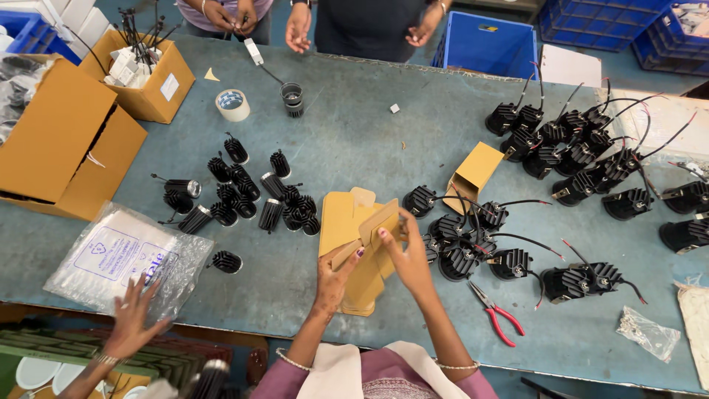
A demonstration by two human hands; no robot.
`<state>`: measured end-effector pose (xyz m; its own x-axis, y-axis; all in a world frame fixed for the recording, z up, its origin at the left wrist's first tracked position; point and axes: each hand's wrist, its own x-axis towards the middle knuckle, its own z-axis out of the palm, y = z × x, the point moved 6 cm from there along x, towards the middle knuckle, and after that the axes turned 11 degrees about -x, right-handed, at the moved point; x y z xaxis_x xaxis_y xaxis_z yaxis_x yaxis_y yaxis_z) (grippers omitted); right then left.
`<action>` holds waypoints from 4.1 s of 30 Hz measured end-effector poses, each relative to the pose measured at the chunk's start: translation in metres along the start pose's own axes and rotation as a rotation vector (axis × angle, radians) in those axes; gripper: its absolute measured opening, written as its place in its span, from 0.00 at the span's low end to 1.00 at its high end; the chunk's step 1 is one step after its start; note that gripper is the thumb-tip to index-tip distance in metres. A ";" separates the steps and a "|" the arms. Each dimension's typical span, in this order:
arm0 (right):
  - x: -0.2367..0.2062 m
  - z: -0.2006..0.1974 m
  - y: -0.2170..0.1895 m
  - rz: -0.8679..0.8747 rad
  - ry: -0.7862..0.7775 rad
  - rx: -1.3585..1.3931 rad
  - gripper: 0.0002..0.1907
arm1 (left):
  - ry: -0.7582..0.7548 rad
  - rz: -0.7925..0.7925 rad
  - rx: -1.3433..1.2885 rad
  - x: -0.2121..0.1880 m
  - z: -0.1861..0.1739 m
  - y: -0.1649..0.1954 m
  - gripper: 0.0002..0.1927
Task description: The person assembles flat cardboard boxes by folding and tucking the flaps into place. They repeatedly pick up flat pieces, fold them into rectangular boxes, and place the finished boxes on the table. The workspace contains electronic components and tools, but the person focuses solely on the box assembly.
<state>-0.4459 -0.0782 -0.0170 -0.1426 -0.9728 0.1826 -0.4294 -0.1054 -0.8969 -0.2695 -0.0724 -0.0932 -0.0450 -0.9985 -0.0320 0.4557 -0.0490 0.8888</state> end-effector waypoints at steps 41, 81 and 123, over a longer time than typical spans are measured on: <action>0.008 -0.032 0.121 0.243 -0.360 0.701 0.19 | 0.102 0.454 0.178 -0.026 0.129 -0.030 0.10; 0.001 -0.044 0.083 -0.339 -0.468 0.257 0.19 | 0.221 0.485 0.899 -0.036 0.111 -0.062 0.66; 0.093 -0.310 0.265 0.912 0.529 0.552 0.25 | -0.033 -0.253 1.654 0.038 0.044 -0.060 0.80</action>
<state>-0.8494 -0.1330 -0.1131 -0.6027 -0.5423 -0.5854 0.4449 0.3807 -0.8106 -0.3373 -0.1064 -0.1279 0.0066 -0.9681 -0.2504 -0.9293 -0.0984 0.3561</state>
